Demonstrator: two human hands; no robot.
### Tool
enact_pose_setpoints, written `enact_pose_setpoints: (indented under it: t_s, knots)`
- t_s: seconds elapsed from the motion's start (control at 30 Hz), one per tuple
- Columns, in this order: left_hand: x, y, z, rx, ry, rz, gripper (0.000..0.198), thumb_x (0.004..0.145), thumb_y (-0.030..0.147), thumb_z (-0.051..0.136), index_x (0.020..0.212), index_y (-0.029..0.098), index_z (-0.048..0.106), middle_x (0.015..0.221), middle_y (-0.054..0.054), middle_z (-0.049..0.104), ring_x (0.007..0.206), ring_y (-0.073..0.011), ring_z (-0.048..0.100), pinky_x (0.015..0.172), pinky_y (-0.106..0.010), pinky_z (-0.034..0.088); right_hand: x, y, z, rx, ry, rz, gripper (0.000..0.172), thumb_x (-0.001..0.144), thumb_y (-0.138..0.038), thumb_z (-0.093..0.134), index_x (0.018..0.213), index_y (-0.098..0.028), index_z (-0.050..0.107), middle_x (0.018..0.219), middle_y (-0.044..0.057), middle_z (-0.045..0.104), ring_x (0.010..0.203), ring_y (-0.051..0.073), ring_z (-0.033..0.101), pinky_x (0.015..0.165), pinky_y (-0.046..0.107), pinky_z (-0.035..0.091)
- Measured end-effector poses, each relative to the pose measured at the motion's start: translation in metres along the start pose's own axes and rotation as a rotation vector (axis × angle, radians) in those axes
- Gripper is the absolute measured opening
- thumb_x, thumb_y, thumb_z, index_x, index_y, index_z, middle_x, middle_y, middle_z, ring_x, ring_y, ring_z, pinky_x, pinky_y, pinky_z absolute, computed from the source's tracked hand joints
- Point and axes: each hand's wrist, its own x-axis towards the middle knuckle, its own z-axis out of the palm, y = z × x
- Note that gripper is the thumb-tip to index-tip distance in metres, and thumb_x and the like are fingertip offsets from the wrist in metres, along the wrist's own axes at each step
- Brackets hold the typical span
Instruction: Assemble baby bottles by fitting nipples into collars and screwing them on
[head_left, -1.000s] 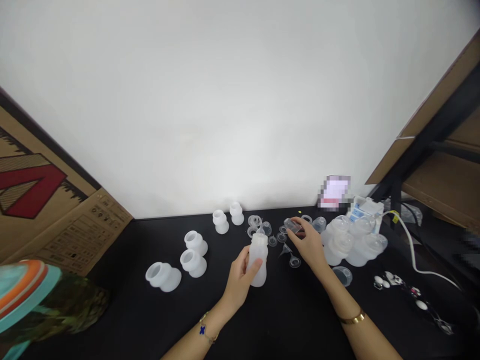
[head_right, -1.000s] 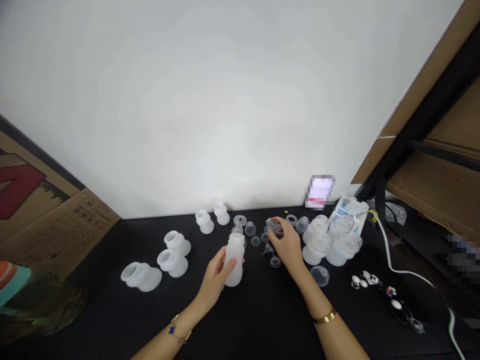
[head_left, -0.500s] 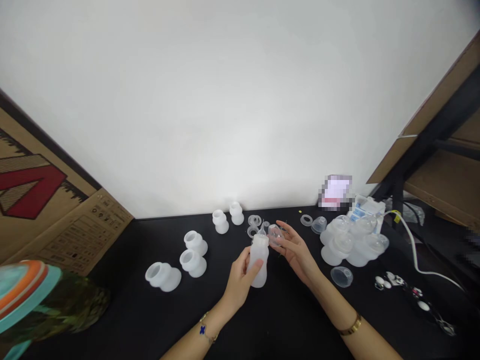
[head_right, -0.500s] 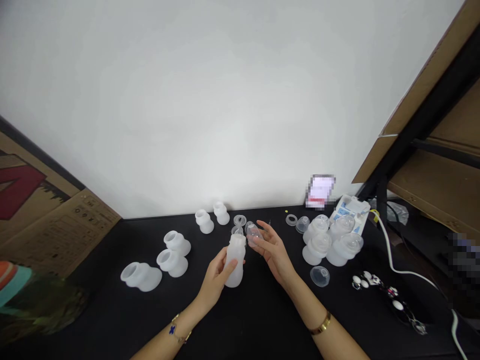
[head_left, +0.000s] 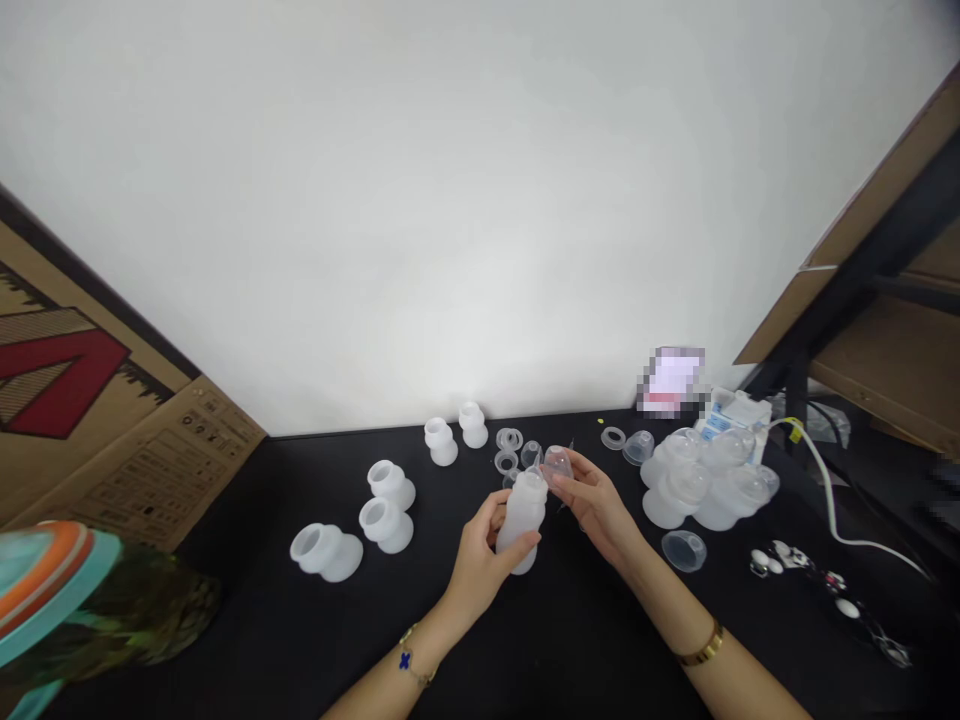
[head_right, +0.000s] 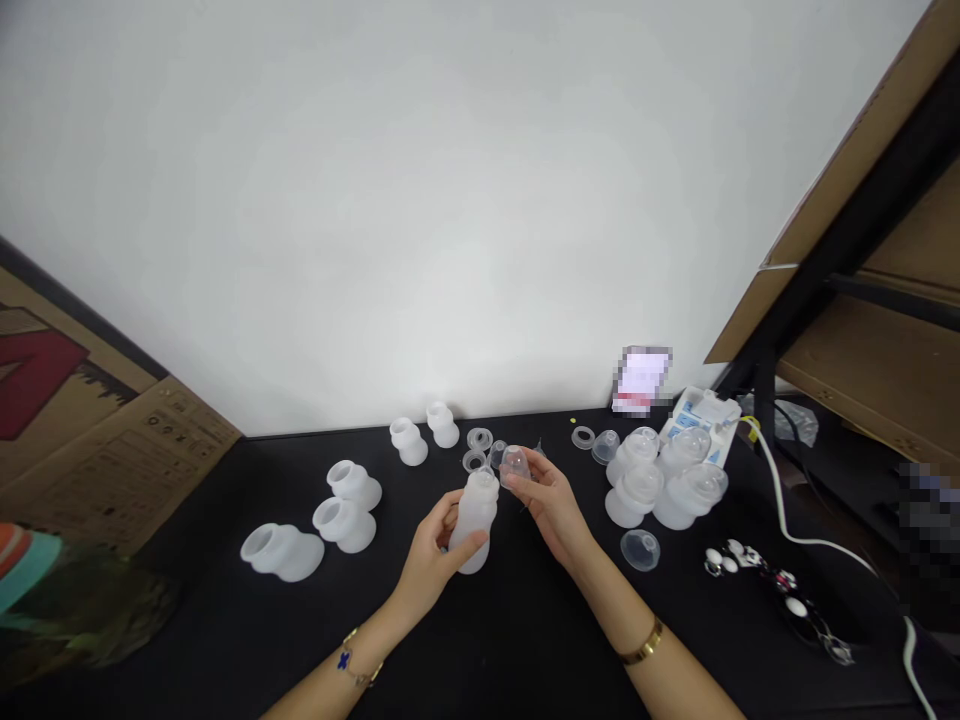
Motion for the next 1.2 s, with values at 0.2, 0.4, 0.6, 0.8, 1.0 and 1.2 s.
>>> enact_pose_setpoints:
  t_s: [0.2,0.4,0.6,0.8,1.0,1.2]
  knots:
    - [0.0005,0.0016,-0.0012,0.12,0.044,0.007,0.044,0.071,0.04,0.082,0.106,0.019,0.068,0.093,-0.005,0.07,0.084,-0.0238,0.063,0.073,-0.029,0.047,0.0002,-0.0021,0.0012,-0.027,0.039,0.023,0.037,0.074,-0.035,0.084,0.106,-0.023,0.072,0.11,0.005,0.071,0.097,0.023,0.069,0.081,0.035,0.055]
    - [0.0029,-0.0012,-0.0009,0.091,0.025,-0.025,0.036,0.073,0.043,0.081,0.094,0.016,0.069,0.082,-0.002,0.064,0.073,-0.0187,0.058,0.065,-0.027,0.045,-0.0025,-0.009,0.0073,-0.002,0.022,0.064,0.029,0.082,-0.046,0.073,0.102,-0.025,0.066,0.101,0.004,0.071,0.071,0.017,0.064,0.056,0.028,0.047]
    - [0.005,-0.0073,0.001,-0.27,-0.032,-0.238,0.062,0.071,0.062,0.078,0.108,0.014,0.065,0.087,-0.006,0.068,0.062,-0.0164,0.062,0.055,-0.027,0.049,-0.0001,-0.0097,0.0077,0.052,0.027,0.117,0.032,0.088,-0.051,0.061,0.106,-0.025,0.064,0.093,0.003,0.066,0.059,0.015,0.055,0.049,0.026,0.04]
    - [0.0031,-0.0061,0.0004,-0.502,0.055,-0.388,0.06,0.084,0.068,0.06,0.105,0.012,0.069,0.084,-0.011,0.073,0.074,-0.0256,0.071,0.068,-0.037,0.058,0.0022,-0.0087,0.0028,0.106,0.009,0.139,0.035,0.09,-0.048,0.053,0.109,-0.023,0.069,0.099,0.007,0.069,0.066,0.019,0.06,0.051,0.03,0.045]
    - [0.0038,-0.0041,-0.0005,-0.6,-0.025,-0.347,0.048,0.084,0.052,0.071,0.106,0.01,0.067,0.075,-0.01,0.072,0.075,-0.0252,0.072,0.076,-0.038,0.058,0.0014,-0.0083,0.0031,0.166,0.018,0.152,0.027,0.089,-0.042,0.062,0.105,-0.023,0.072,0.1,0.006,0.071,0.072,0.019,0.065,0.052,0.027,0.051]
    - [0.0041,0.0013,-0.0002,-0.496,-0.03,-0.265,0.049,0.068,0.033,0.086,0.106,0.017,0.059,0.076,0.001,0.065,0.062,-0.0143,0.063,0.061,-0.027,0.053,0.0024,-0.0058,-0.001,0.211,0.006,0.145,0.024,0.086,-0.036,0.071,0.107,-0.026,0.072,0.104,0.004,0.073,0.08,0.02,0.07,0.057,0.027,0.057]
